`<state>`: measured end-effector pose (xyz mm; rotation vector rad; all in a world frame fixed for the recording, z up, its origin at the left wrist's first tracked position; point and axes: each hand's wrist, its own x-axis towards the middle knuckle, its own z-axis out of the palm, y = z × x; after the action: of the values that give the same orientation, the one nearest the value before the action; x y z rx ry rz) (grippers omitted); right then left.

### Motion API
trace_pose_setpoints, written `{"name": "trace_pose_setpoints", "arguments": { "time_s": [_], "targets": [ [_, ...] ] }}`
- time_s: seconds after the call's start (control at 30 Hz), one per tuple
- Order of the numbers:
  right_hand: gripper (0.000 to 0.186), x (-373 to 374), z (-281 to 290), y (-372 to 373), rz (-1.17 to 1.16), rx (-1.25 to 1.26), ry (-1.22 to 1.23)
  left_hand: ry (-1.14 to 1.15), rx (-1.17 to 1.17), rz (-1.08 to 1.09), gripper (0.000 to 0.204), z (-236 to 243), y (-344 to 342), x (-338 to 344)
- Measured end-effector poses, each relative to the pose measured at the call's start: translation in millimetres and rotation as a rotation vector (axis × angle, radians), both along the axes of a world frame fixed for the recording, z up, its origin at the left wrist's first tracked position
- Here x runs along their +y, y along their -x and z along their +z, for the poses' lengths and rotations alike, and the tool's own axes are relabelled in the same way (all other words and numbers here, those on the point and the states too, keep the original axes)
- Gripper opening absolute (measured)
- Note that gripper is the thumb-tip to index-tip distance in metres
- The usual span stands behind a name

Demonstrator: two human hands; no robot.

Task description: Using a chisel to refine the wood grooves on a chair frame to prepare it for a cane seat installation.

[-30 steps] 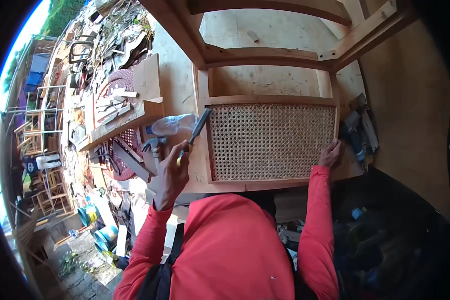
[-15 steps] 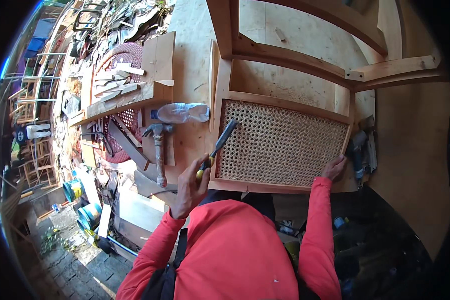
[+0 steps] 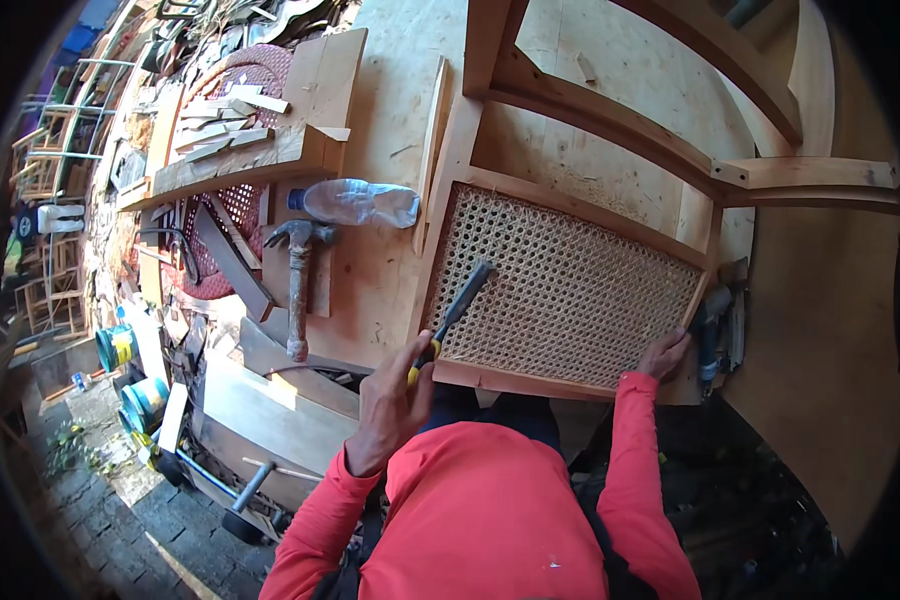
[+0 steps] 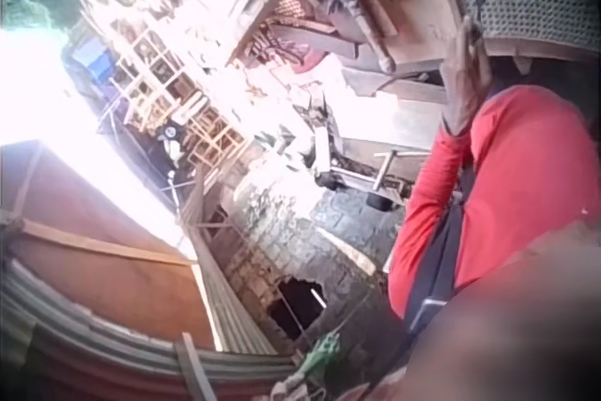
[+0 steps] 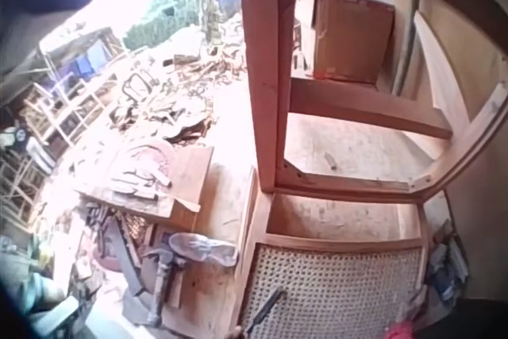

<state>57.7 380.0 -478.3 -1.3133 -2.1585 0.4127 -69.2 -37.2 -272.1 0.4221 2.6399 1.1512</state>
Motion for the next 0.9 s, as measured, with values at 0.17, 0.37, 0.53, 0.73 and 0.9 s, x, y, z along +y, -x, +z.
{"name": "trace_pose_setpoints", "arguments": {
  "time_s": [0.17, 0.37, 0.53, 0.73, 0.9],
  "targets": [
    [0.03, -12, 19, 8, -0.037, 0.085, 0.07, -0.096, 0.014, 0.152, 0.041, -35, -46, 5],
    [0.033, -4, 21, 0, 0.111, 0.237, 0.017, -0.211, 0.085, 0.371, 0.036, -93, -74, 29],
    [0.033, -11, 42, 1, 0.237, 0.262, -0.116, -0.413, -0.156, 0.483, 0.021, -100, -74, 30],
    [0.012, -85, 130, 99, 0.92, 0.356, -0.105, -0.262, 0.05, 0.433, 0.021, -110, -73, 25],
    [0.012, -123, 101, 200, 1.028, 0.351, 0.018, -0.282, 0.072, 0.453, 0.023, -98, -70, 34]
  ]
}}
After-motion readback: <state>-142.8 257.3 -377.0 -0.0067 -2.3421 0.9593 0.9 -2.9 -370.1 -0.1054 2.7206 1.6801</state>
